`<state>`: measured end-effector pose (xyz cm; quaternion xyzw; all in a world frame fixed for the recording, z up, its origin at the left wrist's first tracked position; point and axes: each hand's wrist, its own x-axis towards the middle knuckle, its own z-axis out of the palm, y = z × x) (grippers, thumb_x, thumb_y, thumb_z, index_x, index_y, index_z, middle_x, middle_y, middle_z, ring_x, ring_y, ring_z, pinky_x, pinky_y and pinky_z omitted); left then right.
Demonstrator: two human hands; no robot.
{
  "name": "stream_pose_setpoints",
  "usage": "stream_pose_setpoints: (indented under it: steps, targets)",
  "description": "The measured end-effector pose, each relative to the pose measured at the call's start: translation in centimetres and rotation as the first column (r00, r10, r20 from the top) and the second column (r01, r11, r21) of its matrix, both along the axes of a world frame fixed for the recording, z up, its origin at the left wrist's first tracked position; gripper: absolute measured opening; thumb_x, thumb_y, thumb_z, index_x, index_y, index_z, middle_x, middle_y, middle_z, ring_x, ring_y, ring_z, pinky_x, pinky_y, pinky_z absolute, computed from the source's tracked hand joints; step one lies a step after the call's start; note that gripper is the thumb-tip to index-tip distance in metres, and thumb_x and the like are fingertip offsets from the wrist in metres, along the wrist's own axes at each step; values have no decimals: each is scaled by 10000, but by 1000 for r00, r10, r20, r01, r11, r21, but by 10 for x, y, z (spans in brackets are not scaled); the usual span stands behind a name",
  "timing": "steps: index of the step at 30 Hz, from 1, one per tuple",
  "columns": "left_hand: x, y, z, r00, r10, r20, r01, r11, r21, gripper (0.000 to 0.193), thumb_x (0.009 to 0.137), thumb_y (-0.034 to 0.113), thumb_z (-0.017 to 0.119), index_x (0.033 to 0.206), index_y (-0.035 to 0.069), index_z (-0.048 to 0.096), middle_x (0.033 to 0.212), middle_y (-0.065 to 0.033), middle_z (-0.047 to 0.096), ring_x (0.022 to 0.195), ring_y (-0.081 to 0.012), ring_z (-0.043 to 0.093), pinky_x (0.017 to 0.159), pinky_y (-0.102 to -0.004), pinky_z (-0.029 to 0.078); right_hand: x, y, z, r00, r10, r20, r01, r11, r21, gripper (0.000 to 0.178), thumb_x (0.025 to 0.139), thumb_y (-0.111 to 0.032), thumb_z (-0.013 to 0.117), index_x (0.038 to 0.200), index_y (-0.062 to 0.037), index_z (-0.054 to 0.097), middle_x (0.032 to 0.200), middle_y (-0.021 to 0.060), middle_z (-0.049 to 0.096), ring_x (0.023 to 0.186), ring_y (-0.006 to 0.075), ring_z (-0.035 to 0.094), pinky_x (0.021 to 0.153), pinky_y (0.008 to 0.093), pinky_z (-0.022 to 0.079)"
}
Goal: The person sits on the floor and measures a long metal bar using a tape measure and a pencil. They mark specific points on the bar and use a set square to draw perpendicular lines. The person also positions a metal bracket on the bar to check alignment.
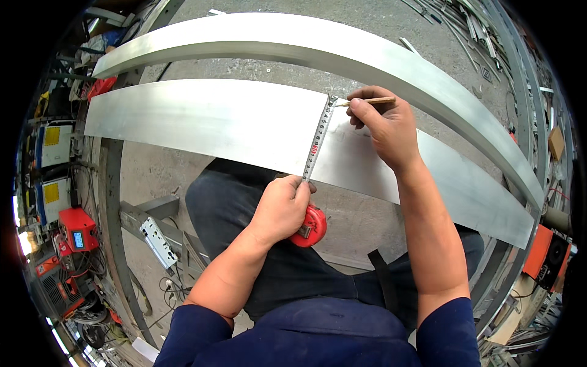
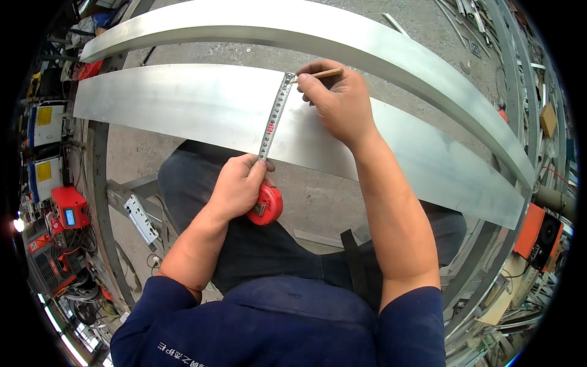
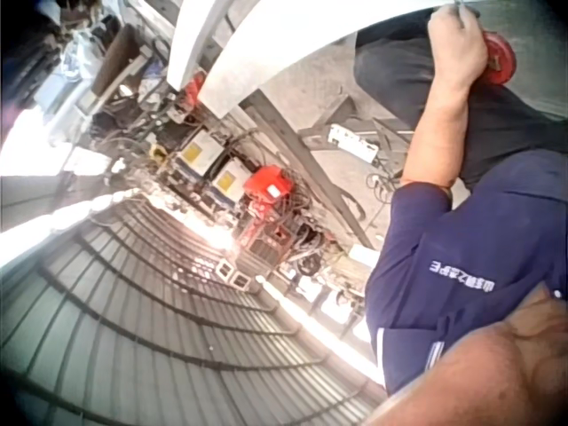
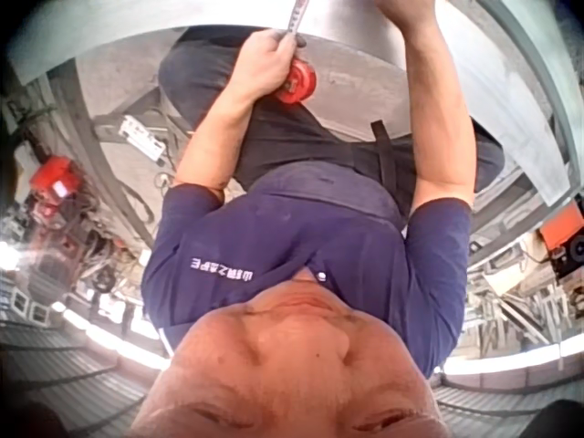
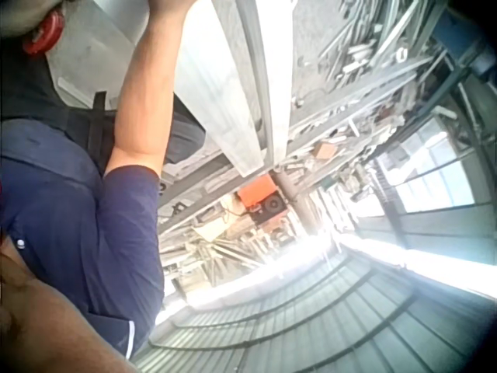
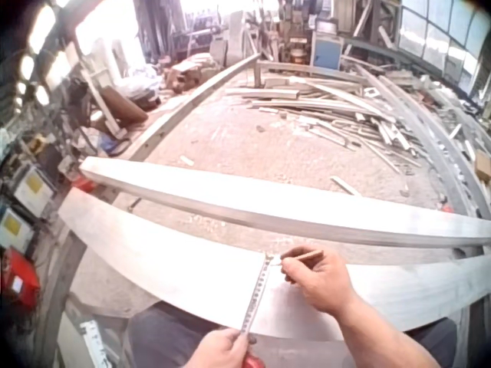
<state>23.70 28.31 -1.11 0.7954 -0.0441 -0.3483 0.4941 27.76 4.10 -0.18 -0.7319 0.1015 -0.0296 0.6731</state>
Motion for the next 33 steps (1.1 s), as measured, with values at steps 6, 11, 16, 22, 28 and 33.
stream_pose_setpoints:
  steps: [6,11,16,22,28,33]
  targets:
    - [-2,0,-4,992,-69,109,65,997,37,319,1061,124,493,1061,-112,707,754,-138,736,649,-187,696,663,-338,573,5,7,-8,998,42,-41,-45,996,-80,167,877,-138,696,925,10,756,753,37,718,685,90,625,637,272,510]
    - [-2,0,-4,988,-99,120,93,994,59,311,1055,112,487,1061,-108,707,751,-142,736,632,-198,695,656,-348,574,-2,12,-17,992,106,68,-82,955,-286,95,869,-97,689,846,-6,703,694,-22,629,651,58,526,598,259,437]
    - [1,3,-4,987,-112,115,104,992,74,306,1047,101,480,1058,-108,702,746,-141,734,629,-203,696,654,-349,574,-3,15,-15,992,119,45,-98,942,-321,82,859,-87,691,846,-8,706,677,-17,618,645,59,525,594,261,440]
    - [0,3,-5,985,-116,129,107,992,73,297,1032,89,484,1042,-111,703,744,-163,731,646,-232,708,675,-364,576,-3,18,-14,990,134,39,-112,929,-352,74,858,-82,692,844,-11,705,668,-12,610,634,62,523,587,262,440]
    - [1,2,-3,982,-120,148,111,991,70,280,1024,78,494,1039,-113,698,745,-176,730,662,-251,719,684,-374,578,-2,19,-13,991,127,42,-101,916,-389,88,848,-87,709,849,0,722,676,40,675,613,82,577,584,270,477]
    - [0,4,-5,984,-113,137,106,993,61,265,1025,72,500,1027,-109,694,748,-172,728,664,-248,717,684,-372,579,-2,20,-13,989,137,50,-105,907,-407,94,842,-88,718,854,5,730,687,65,709,609,91,611,588,274,503]
